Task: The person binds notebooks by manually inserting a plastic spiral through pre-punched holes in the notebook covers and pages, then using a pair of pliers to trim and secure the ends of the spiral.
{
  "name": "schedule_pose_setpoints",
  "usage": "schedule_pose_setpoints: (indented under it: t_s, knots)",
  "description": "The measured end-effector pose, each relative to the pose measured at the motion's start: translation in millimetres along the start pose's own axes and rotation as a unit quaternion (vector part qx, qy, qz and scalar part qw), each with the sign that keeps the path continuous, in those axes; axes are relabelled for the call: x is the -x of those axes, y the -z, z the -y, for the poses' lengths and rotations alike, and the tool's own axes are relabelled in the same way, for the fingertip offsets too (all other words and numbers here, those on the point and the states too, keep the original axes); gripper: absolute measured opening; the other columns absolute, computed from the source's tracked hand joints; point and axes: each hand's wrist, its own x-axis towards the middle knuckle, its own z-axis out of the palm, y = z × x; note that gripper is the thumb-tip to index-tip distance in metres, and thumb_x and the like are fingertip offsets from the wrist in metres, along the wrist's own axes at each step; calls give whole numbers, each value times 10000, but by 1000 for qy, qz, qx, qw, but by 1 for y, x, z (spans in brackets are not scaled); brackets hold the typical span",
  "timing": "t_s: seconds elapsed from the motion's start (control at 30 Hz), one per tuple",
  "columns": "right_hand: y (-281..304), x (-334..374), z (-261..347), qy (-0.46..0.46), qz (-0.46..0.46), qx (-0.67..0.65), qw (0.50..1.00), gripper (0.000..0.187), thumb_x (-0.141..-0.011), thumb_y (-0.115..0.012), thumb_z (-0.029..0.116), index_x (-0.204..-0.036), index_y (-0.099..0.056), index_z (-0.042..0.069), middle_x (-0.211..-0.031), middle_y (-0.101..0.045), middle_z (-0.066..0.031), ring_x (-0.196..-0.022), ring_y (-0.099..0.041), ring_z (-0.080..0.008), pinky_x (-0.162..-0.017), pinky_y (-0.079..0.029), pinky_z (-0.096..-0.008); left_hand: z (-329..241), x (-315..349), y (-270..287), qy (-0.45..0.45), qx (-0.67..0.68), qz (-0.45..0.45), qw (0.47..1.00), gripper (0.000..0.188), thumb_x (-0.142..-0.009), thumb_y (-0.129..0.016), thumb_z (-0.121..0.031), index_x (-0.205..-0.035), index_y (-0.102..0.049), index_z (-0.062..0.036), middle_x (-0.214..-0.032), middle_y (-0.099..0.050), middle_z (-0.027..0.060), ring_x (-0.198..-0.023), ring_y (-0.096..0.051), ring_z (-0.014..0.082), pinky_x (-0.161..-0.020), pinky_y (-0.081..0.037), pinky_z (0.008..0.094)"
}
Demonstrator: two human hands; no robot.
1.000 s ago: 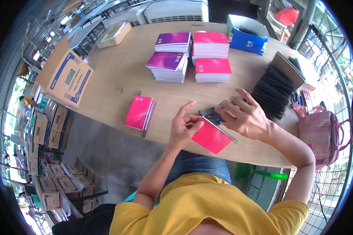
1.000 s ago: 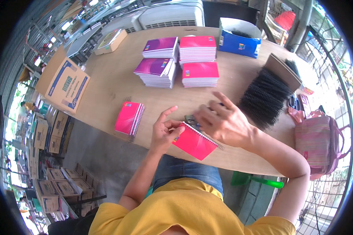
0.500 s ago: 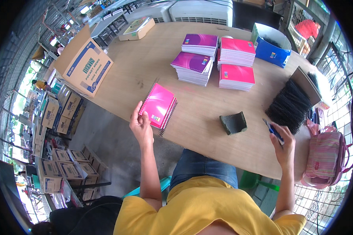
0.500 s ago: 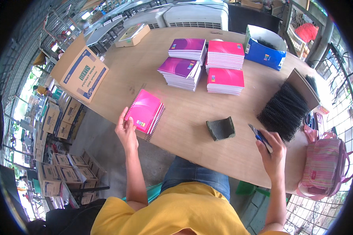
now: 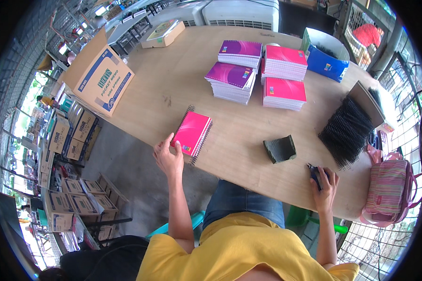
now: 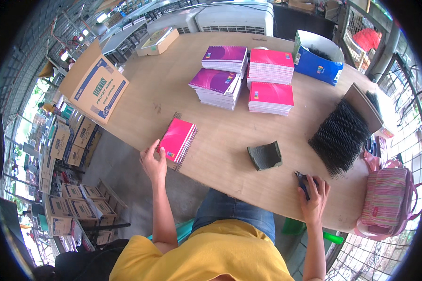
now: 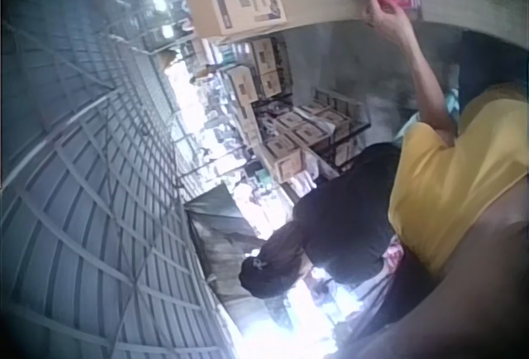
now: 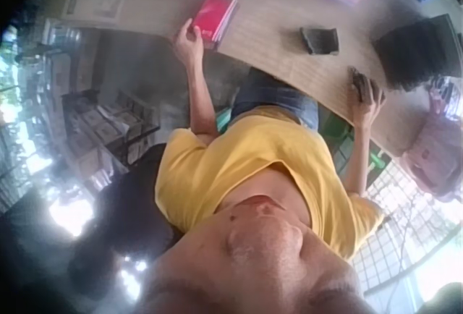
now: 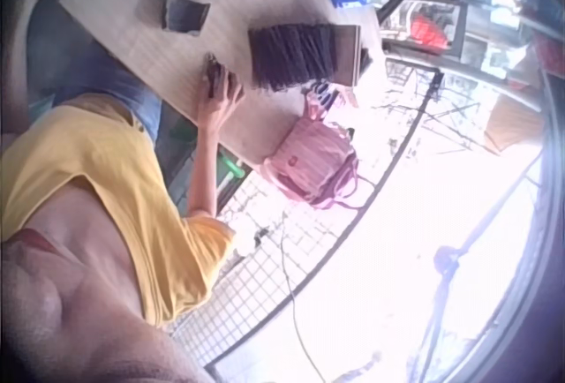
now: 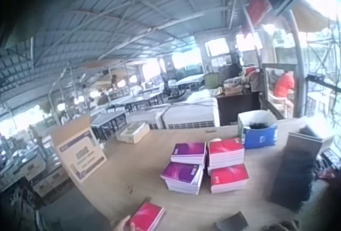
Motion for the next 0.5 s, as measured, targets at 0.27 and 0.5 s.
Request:
schedule_pose_setpoints:
  t_s: [0.27, 0.5]
  knots:
    - [7, -20, 6, 29, -40, 58, 997, 446, -787, -761, 62, -1222, -667, 47, -1189, -600, -175, -1169, -520, -404, -1006, -440, -478, -25, 5, 10, -85, 12, -132, 987, 432, -845, -762, -216, -1271, -698, -185, -1218, -561, 118, -1143, -539, 313, -955, -449, 496]
    - [-44, -193, 40, -92, -67, -231, 966, 286, -920, -721, 287, -1007, -705, 15, -876, -704, -145, -770, -695, -253, -734, -541, -345, -195, 108, -21, -424, 219, 202, 855, 646, -751, -840, -213, -1366, -644, -195, -1384, -516, 202, -1248, -494, 391, -1056, -437, 486]
